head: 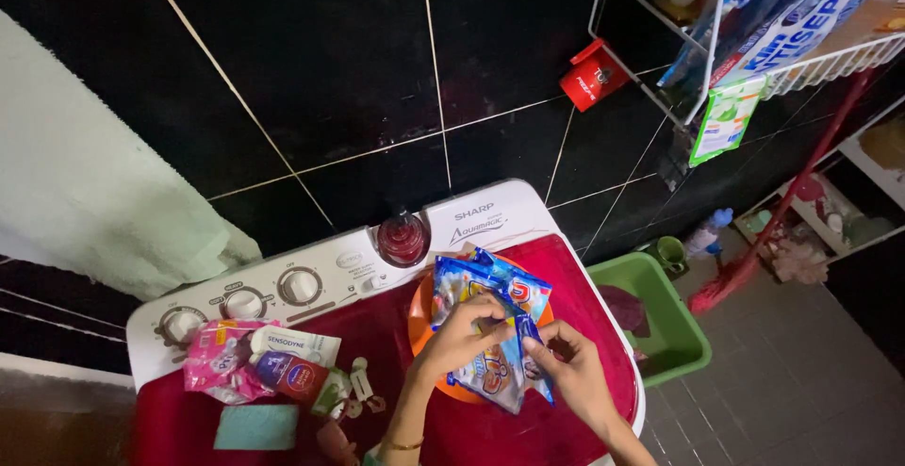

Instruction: Organizing toothbrushes, toothpaste, and other personal care items on a shelf and washing machine in a bathroom area.

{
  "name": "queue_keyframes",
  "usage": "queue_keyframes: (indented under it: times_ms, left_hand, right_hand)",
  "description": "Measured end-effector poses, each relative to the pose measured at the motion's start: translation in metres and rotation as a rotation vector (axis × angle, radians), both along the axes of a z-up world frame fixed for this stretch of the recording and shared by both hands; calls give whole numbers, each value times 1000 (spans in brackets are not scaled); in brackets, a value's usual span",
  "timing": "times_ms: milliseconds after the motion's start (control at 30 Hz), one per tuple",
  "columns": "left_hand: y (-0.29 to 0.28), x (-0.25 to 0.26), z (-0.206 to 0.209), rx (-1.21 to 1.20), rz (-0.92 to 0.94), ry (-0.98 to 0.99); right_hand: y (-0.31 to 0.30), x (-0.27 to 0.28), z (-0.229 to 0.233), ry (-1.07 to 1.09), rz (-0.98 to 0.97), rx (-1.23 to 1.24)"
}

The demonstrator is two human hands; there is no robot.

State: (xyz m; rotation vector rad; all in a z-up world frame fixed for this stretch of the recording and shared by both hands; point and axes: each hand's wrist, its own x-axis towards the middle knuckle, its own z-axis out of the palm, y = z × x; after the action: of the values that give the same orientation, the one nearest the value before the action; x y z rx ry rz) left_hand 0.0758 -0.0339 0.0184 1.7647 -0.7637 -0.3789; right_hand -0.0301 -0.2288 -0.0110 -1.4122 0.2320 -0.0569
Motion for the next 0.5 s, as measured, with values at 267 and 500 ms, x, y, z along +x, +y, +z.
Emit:
queue_keyframes:
  times_ms: [267, 500]
  left_hand:
    - [3, -10, 26, -44, -54, 105]
    - [11, -10, 29, -29, -62, 72]
  right_hand:
    - [12, -2, 24, -76, 131, -46]
    - [-1, 14, 33, -78, 218, -240]
